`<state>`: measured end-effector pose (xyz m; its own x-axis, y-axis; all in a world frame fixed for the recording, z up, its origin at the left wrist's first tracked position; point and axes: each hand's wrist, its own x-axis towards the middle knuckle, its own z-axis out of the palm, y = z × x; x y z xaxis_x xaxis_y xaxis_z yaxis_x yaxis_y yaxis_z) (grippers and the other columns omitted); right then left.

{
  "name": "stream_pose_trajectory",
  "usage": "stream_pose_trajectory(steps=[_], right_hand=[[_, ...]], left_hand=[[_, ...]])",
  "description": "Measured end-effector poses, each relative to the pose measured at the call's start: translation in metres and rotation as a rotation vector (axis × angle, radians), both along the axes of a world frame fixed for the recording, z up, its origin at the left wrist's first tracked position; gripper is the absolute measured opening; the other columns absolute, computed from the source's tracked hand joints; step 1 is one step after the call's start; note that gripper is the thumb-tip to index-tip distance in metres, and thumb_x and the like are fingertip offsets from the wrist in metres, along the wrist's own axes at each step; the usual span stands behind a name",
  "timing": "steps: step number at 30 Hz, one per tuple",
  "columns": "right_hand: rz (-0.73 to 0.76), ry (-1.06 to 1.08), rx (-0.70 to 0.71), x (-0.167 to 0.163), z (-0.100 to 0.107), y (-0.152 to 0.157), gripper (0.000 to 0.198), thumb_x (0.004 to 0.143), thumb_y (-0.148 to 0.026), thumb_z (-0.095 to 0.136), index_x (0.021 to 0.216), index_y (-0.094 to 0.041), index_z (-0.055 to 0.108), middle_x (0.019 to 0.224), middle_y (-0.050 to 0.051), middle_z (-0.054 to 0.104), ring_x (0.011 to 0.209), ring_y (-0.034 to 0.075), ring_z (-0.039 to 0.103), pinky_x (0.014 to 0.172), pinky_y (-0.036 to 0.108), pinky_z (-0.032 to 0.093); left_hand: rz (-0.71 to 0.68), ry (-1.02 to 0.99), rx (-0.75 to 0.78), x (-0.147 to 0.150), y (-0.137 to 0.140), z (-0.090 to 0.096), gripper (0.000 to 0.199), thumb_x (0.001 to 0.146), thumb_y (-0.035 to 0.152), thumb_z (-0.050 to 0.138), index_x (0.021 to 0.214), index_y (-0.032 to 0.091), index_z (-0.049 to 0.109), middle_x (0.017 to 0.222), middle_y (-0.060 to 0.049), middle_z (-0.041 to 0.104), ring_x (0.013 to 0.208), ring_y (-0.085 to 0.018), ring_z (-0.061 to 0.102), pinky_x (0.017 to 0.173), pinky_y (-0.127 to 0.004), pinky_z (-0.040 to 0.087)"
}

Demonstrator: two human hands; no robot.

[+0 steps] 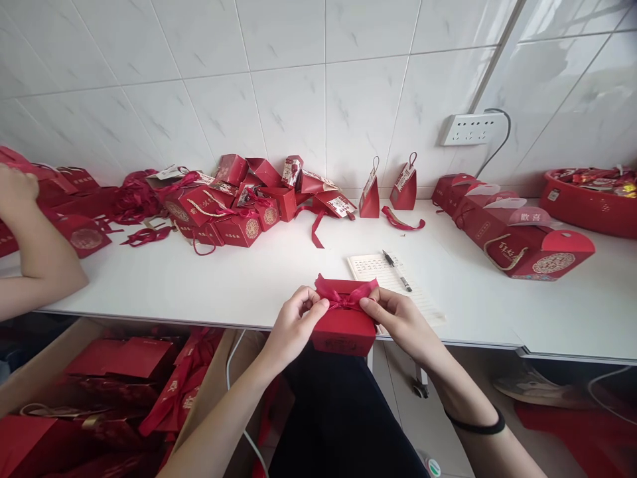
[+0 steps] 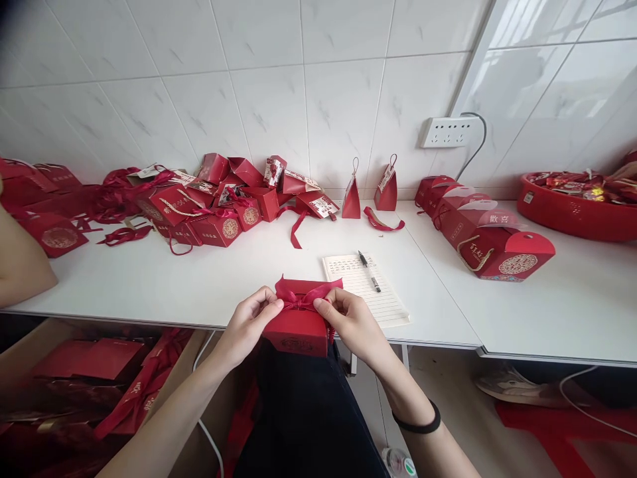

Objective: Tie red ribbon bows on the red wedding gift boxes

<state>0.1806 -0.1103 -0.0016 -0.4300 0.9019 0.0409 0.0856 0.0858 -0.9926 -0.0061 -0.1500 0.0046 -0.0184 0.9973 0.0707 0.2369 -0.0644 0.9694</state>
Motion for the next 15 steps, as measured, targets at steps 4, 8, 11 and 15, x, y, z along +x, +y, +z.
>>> stream_pose_trajectory(steps=[4, 8, 11, 15], right_hand=[[0.021, 0.142, -0.075, 0.003, -0.003, 0.0, 0.043, 0.079, -0.051, 0.06, 0.063, -0.018, 0.039, 0.063, -0.002, 0.044, 0.058, 0.009, 0.037, 0.055, 0.022, 0.03], [0.039, 0.238, -0.143, 0.004, -0.011, 0.003, 0.044, 0.077, -0.049, 0.065, 0.063, -0.017, 0.038, 0.062, -0.003, 0.044, 0.057, 0.008, 0.036, 0.054, 0.022, 0.028], [0.053, 0.292, -0.185, 0.004, -0.018, 0.006, 0.045, 0.076, -0.047, 0.067, 0.063, -0.017, 0.037, 0.061, -0.003, 0.042, 0.056, 0.008, 0.034, 0.053, 0.022, 0.026], [0.075, 0.35, -0.208, 0.006, -0.02, 0.008, 0.046, 0.076, -0.045, 0.069, 0.062, -0.017, 0.036, 0.061, -0.004, 0.04, 0.055, 0.008, 0.033, 0.053, 0.021, 0.026]], left_hand=[[-0.082, 0.024, -0.054, -0.007, 0.001, 0.004, 0.028, 0.085, 0.039, 0.048, 0.069, 0.019, 0.038, 0.065, 0.005, 0.032, 0.059, -0.01, 0.03, 0.058, -0.024, 0.027], [-0.143, 0.072, -0.046, -0.012, 0.001, 0.005, 0.028, 0.088, 0.039, 0.044, 0.069, 0.019, 0.035, 0.066, 0.005, 0.03, 0.06, -0.01, 0.028, 0.059, -0.024, 0.027], [-0.18, 0.089, -0.025, -0.015, 0.003, 0.004, 0.028, 0.088, 0.039, 0.042, 0.07, 0.02, 0.035, 0.067, 0.005, 0.029, 0.061, -0.01, 0.028, 0.06, -0.023, 0.028], [-0.213, 0.095, -0.009, -0.017, 0.005, 0.003, 0.027, 0.088, 0.038, 0.041, 0.069, 0.02, 0.035, 0.067, 0.005, 0.03, 0.061, -0.011, 0.028, 0.06, -0.024, 0.029]])
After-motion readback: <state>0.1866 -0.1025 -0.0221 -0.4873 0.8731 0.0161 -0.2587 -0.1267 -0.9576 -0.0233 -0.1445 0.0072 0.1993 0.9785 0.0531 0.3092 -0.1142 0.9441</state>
